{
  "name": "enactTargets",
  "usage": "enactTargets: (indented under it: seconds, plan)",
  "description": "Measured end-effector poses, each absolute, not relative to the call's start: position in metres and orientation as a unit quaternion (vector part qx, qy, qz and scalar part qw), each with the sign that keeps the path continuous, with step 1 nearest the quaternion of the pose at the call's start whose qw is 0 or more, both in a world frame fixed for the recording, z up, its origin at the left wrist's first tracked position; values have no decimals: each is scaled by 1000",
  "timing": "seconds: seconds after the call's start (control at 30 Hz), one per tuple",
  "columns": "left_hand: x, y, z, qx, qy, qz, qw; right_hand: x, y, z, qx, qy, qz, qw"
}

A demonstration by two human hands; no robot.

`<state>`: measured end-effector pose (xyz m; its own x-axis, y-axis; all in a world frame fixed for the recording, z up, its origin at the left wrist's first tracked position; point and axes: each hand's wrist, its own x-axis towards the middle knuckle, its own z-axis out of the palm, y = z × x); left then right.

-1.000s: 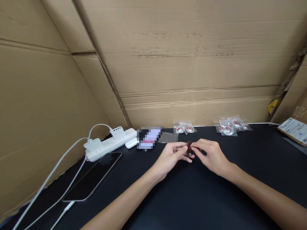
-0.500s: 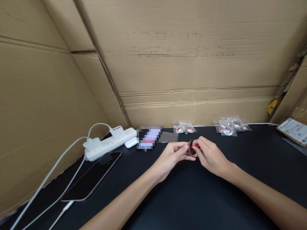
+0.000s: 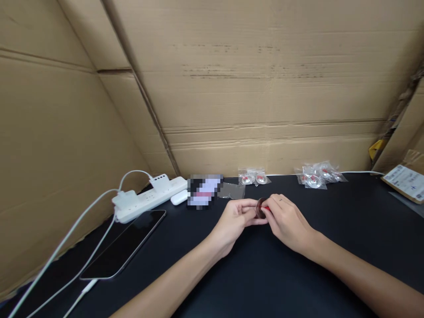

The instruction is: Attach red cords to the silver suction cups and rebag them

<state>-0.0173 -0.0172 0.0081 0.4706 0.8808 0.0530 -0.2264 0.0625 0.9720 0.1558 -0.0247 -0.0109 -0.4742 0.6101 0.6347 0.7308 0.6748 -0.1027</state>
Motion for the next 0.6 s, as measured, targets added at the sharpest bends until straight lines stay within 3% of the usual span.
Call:
enactTargets:
  seconds: [0.3,0.6]
  plan:
    - [-22,-13,3,517,346,432,652,156,-24,-14,-374,-808,87,447]
    - [-24,-13,17,537,321,415,661,160,-20,2,-336,-775,229,483]
